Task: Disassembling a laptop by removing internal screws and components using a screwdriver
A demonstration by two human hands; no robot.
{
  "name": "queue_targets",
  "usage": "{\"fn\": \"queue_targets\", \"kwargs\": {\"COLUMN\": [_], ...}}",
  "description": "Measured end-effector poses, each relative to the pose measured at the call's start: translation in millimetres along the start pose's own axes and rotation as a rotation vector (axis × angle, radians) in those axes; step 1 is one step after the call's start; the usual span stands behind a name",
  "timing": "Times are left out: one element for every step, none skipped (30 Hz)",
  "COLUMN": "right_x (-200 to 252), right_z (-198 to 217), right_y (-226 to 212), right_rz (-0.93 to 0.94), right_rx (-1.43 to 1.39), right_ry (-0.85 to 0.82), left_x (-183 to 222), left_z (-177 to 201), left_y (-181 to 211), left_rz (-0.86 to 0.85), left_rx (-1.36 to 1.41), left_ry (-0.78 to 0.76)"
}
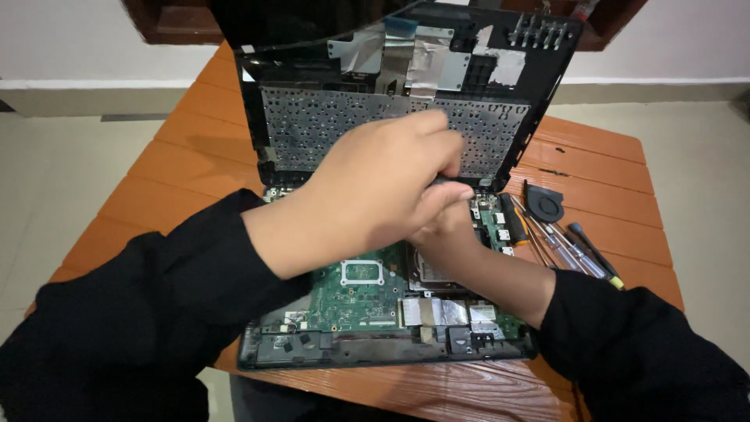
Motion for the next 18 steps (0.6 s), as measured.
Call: {"fn": "queue_targets", "kwargs": {"right_x": [-3, -5, -7, -9, -13, -19, -25, -30, -30, -31, -31, -28, -25, -21, -23, -25, -25, -29], "right_z": [4, 5, 9, 15, 21, 29, 41, 52, 52, 53, 54, 52, 47, 41, 41, 42, 44, 48], "right_y": [3, 5, 1, -4, -9, -13, -19, -25, -24, -24, -23, -22, -16, -10, -10, -7, -4, -7], "right_rz": [-0.134, -0.268, -0.269, -0.248, -0.220, -0.217, -0.172, -0.128, -0.131, -0.125, -0.120, -0.121, -0.184, -0.248, -0.244, -0.276, -0.310, -0.308], "right_rx": [-0.353, -0.706, -0.709, -0.895, -1.080, -1.081, -0.967, -0.852, -0.852, -0.833, -0.814, -0.814, -0.889, -0.963, -0.962, -0.831, -0.701, -0.701], "right_ry": [-0.001, -0.001, -0.003, 0.029, 0.064, 0.064, 0.080, 0.095, 0.095, 0.121, 0.148, 0.148, 0.138, 0.128, 0.125, 0.152, 0.178, 0.175], "left_x": [0, 1, 0, 0, -1, -1, -2, -2, -3, -4, -5, -5, -5, -5, -4, -5, -5, -3], "left_z": [-1, -1, 2, 2, 4, 7, 8, 8, 9, 11, 13, 17, 21, 24, 21, 19, 17, 14], "left_y": [-1, -3, -1, 1, 2, 2, 3, 4, 2, 2, 2, 3, 4, 6, 8, 6, 5, 5], "left_rz": [0.016, 0.032, 0.035, 0.043, 0.048, 0.049, 0.041, 0.034, 0.034, 0.000, -0.034, -0.034, -0.043, -0.051, -0.051, -0.021, 0.011, 0.013], "left_rx": [0.043, 0.087, 0.088, 0.120, 0.147, 0.143, 0.188, 0.232, 0.234, 0.274, 0.314, 0.315, 0.386, 0.456, 0.454, 0.340, 0.227, 0.227], "left_ry": [-0.008, -0.016, -0.017, -0.067, -0.115, -0.114, -0.128, -0.143, -0.144, -0.142, -0.140, -0.141, -0.163, -0.184, -0.180, -0.135, -0.091, -0.089]}}
Point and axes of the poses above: each hand's wrist, its own x-axis away from the middle knuckle, its own z-axis out of the back of the hand, y = z × x, the point moved 7 cm from there along -x, towards the middle knuckle
